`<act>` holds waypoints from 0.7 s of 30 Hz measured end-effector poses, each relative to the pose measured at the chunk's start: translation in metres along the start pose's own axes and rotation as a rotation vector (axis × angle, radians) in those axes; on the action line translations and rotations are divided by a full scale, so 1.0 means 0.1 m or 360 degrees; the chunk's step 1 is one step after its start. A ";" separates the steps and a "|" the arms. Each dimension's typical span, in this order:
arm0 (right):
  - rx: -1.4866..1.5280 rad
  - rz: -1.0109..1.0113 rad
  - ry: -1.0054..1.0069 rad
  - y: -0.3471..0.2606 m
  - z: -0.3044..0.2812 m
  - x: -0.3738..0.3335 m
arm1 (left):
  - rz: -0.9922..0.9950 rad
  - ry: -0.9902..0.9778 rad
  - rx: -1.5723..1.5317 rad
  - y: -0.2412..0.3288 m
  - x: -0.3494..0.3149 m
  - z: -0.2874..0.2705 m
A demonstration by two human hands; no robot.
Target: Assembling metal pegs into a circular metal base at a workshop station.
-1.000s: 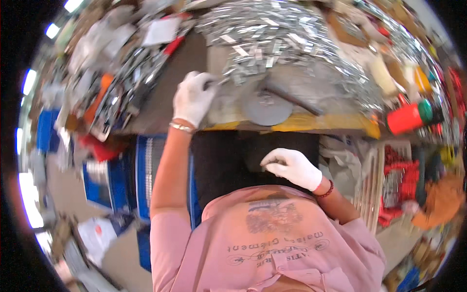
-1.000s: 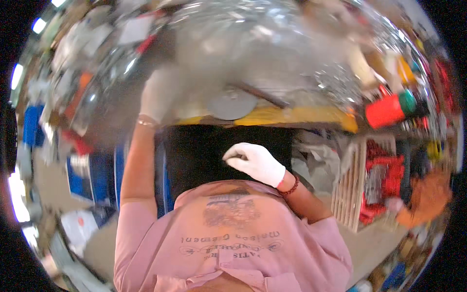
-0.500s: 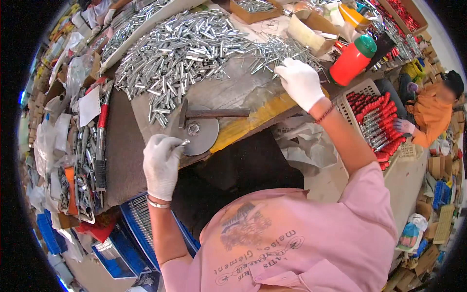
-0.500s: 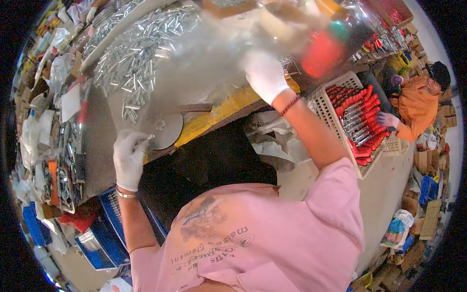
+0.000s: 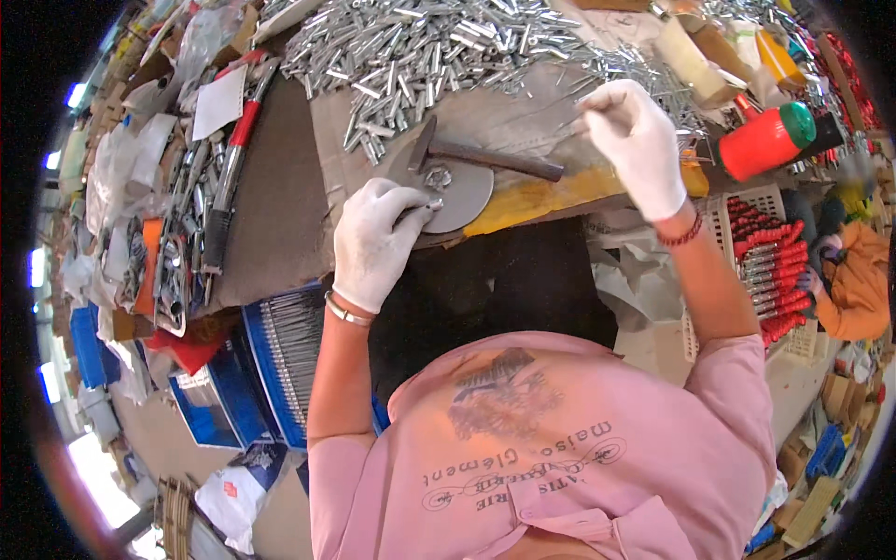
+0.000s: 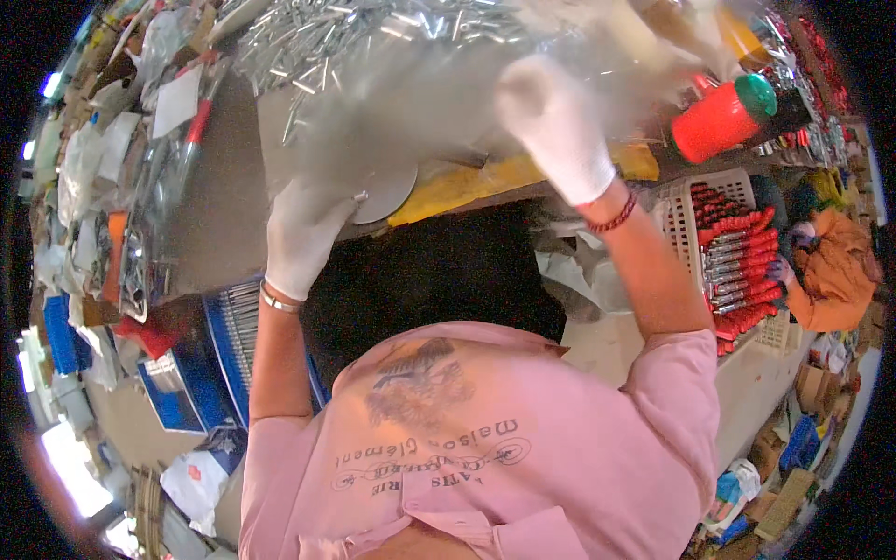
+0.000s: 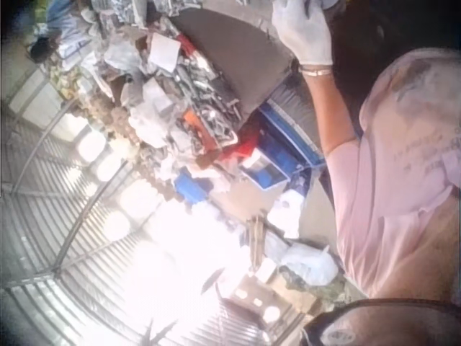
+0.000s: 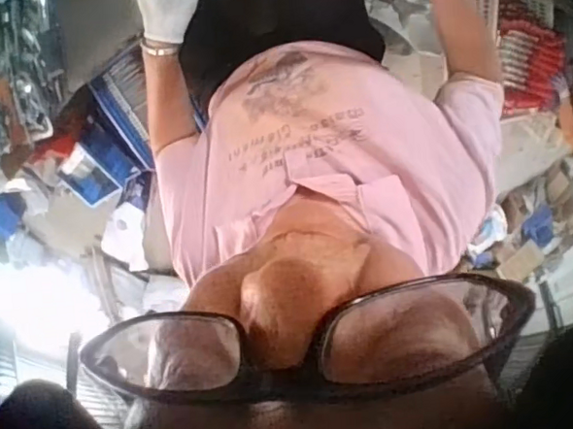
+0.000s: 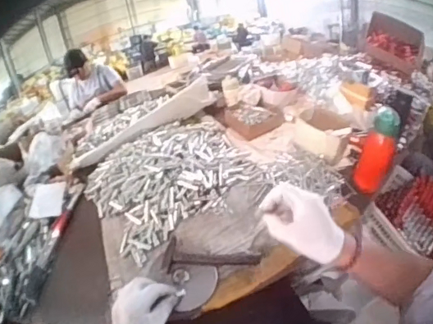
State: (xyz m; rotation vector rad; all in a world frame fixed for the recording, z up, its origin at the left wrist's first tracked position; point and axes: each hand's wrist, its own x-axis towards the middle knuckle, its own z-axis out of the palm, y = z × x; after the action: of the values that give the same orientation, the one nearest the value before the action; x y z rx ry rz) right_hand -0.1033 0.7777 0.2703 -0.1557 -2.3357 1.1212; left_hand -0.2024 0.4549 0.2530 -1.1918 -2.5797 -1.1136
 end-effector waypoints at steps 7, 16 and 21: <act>0.0179 0.0115 -0.0463 -0.41 0.79 -0.33 | -0.0103 0.0062 -0.0060 -0.06 -0.07 0.04; -0.0707 -0.0623 -0.0597 -0.39 0.83 -0.32 | -0.0144 0.0104 -0.0127 -0.05 -0.11 0.01; -0.0668 -0.0727 -0.0501 -0.38 0.86 -0.32 | -0.0181 0.0104 -0.0196 -0.10 -0.12 0.06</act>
State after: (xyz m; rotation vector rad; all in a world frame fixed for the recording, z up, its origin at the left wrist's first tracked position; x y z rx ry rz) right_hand -0.1156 0.6827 0.2417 0.4147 -2.6673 0.4512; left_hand -0.1998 0.4470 0.2391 -1.0236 -2.5913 -1.3280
